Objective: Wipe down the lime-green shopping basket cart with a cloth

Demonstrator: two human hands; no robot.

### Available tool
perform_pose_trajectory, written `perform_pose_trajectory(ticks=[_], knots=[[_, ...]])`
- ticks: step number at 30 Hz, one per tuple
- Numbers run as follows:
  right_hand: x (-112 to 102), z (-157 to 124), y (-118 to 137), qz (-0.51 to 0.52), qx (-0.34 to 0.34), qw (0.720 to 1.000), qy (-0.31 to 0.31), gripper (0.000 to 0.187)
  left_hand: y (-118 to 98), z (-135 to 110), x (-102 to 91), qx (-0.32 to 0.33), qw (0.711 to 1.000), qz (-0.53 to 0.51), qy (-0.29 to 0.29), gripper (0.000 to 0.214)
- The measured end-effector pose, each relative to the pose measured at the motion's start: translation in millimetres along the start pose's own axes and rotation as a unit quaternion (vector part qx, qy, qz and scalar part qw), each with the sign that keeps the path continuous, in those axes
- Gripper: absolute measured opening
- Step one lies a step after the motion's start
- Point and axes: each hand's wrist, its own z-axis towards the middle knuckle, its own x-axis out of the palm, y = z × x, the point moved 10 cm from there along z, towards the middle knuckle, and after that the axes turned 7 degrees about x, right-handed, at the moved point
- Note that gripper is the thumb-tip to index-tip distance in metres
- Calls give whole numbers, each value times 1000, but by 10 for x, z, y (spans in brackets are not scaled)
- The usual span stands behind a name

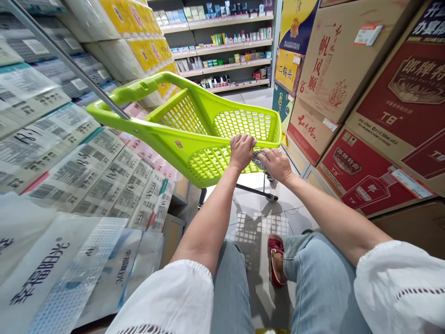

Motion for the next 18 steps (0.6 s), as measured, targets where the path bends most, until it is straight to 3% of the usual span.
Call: perform_pose_trajectory(ticks=[4,6,11,14,18], knots=[[-476,297,-237,15,113,990,-79,32,4,-9,20,-4,1000,0,9,26],[-500,342,-243,23,128,988,-85,32,3,-14,22,-5,1000,-4,12,24],[8,100,-71,20,77,996,-28,33,0,-4,0,-10,1000,-19,7,28],[336,-124,95,17,9,999,26,32,-2,5,-8,-12,1000,-25,1,31],[502,-304,262,-1,-49,997,63,32,2,3,-6,-16,1000,-25,3,32]])
